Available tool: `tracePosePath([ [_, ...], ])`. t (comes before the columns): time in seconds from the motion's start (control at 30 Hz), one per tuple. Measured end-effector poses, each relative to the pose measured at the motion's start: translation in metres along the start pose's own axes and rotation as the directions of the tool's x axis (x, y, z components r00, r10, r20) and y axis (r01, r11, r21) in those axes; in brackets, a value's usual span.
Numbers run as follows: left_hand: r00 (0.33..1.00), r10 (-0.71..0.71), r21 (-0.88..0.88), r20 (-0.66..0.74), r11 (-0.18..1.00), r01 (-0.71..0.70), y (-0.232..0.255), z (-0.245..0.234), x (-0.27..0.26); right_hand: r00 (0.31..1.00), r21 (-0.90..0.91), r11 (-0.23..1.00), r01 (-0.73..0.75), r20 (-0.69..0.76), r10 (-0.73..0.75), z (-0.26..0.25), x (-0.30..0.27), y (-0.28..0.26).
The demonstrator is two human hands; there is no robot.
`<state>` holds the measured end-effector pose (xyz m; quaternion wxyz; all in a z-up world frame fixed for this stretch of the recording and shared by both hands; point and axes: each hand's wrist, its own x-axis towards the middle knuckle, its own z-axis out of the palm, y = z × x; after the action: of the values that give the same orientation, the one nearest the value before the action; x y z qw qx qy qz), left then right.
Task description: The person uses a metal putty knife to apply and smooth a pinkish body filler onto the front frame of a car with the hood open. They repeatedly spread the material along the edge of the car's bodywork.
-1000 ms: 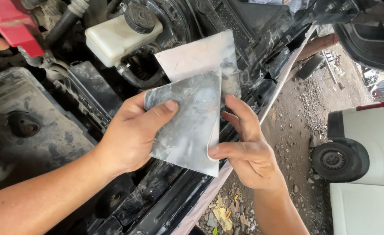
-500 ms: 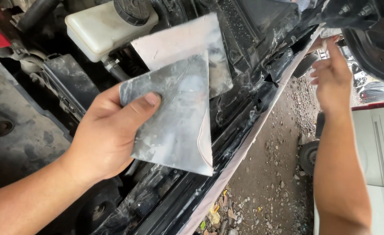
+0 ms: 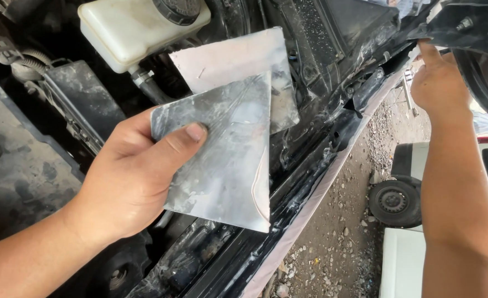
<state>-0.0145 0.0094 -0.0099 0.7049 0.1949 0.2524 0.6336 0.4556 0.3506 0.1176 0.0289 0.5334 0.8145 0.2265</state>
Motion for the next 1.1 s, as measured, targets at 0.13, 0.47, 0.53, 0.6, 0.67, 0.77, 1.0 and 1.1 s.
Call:
tracePosePath([
  [0.13, 1.0, -0.009, 0.038, -0.009, 0.999, 0.01, 0.0, 0.0, -0.001, 0.996, -0.385, 0.919, 0.086, 0.028, -0.081, 0.006, 0.007, 0.008],
  [0.47, 1.0, -0.01, 0.055, -0.003, 0.998, 0.01, 0.005, 0.003, -0.001, 0.966, -0.143, 0.984, -0.111, 0.217, 0.14, -0.044, -0.023, -0.049],
  [0.53, 1.0, -0.005, 0.05, 0.003, 0.999, 0.005, 0.003, 0.003, -0.001, 0.992, -0.013, 0.999, -0.029, 0.123, 0.03, -0.027, -0.021, -0.024],
  [0.6, 1.0, 0.003, 0.05, 0.009, 0.999, -0.004, 0.002, 0.004, -0.001, 0.998, 0.111, 0.992, 0.066, 0.01, -0.068, -0.021, -0.017, -0.016],
  [0.67, 1.0, -0.009, 0.051, 0.015, 0.999, 0.008, 0.001, 0.003, -0.001, 0.999, 0.156, 0.987, 0.027, -0.031, -0.023, -0.025, -0.013, -0.025],
  [0.77, 1.0, 0.005, 0.069, 0.019, 0.998, -0.006, 0.001, 0.002, 0.0, 0.986, 0.138, 0.979, -0.149, 0.094, 0.137, -0.027, -0.013, -0.033],
  [1.0, 1.0, 0.002, 0.075, -0.016, 0.997, -0.001, 0.006, 0.0, 0.001, 0.962, -0.22, 0.968, -0.12, 0.216, 0.169, -0.015, -0.001, -0.03],
  [1.1, 1.0, 0.028, 0.085, 0.009, 0.996, -0.029, 0.009, 0.002, 0.0, 0.904, -0.416, 0.89, -0.185, 0.282, 0.32, -0.038, 0.002, -0.067],
])
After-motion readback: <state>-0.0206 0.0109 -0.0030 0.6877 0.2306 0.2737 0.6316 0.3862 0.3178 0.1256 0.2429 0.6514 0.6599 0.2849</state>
